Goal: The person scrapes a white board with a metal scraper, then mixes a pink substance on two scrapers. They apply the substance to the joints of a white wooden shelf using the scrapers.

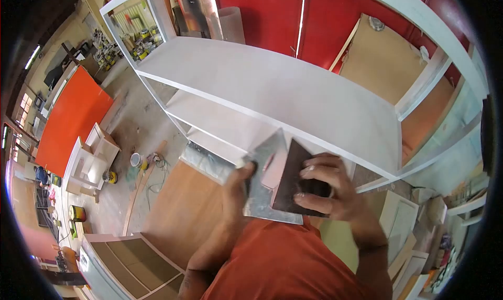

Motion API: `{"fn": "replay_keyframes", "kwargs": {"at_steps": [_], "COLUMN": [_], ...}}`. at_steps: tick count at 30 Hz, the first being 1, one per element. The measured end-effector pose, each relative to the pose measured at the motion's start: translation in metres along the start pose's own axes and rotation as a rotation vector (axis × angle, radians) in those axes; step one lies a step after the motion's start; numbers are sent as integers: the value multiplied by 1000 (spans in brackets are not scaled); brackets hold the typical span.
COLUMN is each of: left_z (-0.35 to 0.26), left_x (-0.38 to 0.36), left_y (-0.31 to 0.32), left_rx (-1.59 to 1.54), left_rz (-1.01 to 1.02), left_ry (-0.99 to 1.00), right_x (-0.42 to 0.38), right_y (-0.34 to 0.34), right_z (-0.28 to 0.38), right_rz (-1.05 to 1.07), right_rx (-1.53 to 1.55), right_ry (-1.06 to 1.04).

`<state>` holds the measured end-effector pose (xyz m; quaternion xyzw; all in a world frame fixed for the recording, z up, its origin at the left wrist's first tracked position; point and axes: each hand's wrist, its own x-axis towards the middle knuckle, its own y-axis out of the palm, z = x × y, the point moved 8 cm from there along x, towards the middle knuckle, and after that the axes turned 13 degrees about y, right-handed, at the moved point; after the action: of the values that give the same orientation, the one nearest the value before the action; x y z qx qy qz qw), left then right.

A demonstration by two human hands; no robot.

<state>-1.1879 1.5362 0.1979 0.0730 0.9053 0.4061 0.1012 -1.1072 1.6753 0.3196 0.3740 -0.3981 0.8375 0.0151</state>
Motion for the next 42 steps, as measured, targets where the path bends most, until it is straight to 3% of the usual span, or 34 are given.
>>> {"fn": "replay_keyframes", "kwargs": {"at_steps": [1,3,5,7,9,10,11,13,15,16,17,18,20,21,22,23,25,27,28,29,31,32,33,35,36,37,39,40,42], "left_z": [15,31,31,32,27,6,8,-3,-9,-13,-17,-19,-17,-15,-13,-10,5,26,32,29,50,60,58,52,55,53,36,29,21], "left_x": [-2,-2,-2,1,15,12,17,29,26,21,16,11,1,1,-3,-9,-13,0,4,6,4,6,4,1,6,4,8,6,9], "left_y": [6,13,11,-1,-29,-12,-9,-10,4,3,5,12,48,40,44,47,33,-25,-12,-3,13,8,11,12,0,-2,-7,-10,-7], "left_rx": [-92,-238,-231,-209,83,132,126,5,60,314,568,571,1185,1182,1219,1244,1205,346,94,84,-175,-311,-314,-183,-157,-158,137,178,210], "left_rz": [-7,-15,14,48,-10,-69,-72,-123,-22,-35,-43,-31,305,311,492,674,757,4,-28,-41,-20,75,69,-26,84,87,101,24,23], "left_ry": [-68,-135,-106,-85,115,187,189,365,439,523,600,586,535,520,653,793,751,269,170,184,-108,-193,-190,-139,-109,-117,50,2,16], "right_x": [-8,-20,-21,-30,-67,-95,-123,-106,-110,-104,-105,-97,-75,-71,-69,-60,-69,-62,-80,-94,-49,-43,-52,-31,-45,-46,-39,-28,-6], "right_y": [12,39,47,45,30,19,12,16,39,51,61,61,55,49,41,26,11,-10,-6,2,-5,5,32,42,50,47,10,-9,-33], "right_z": [-10,-53,-93,-116,-150,-156,-159,-115,-90,-92,-97,-96,-97,-100,-103,-106,-126,-114,-116,-118,-46,-28,-40,-52,-92,-109,-104,-92,-24], "right_rz": [-38,-111,-101,116,-306,-604,-759,-1043,-919,-848,-684,-692,-705,-762,-820,-818,-1001,-980,-850,-717,-379,-224,-134,-38,-112,28,-45,-37,96], "right_rx": [117,246,240,-205,430,715,666,1499,1262,1193,1154,1222,1278,1255,1232,1238,1189,1191,969,749,785,523,840,216,335,11,87,85,-279], "right_ry": [32,326,472,478,718,929,1113,1062,1246,1103,1203,1190,1180,1209,1230,1121,1060,897,910,910,209,40,488,503,645,572,582,581,52]}}
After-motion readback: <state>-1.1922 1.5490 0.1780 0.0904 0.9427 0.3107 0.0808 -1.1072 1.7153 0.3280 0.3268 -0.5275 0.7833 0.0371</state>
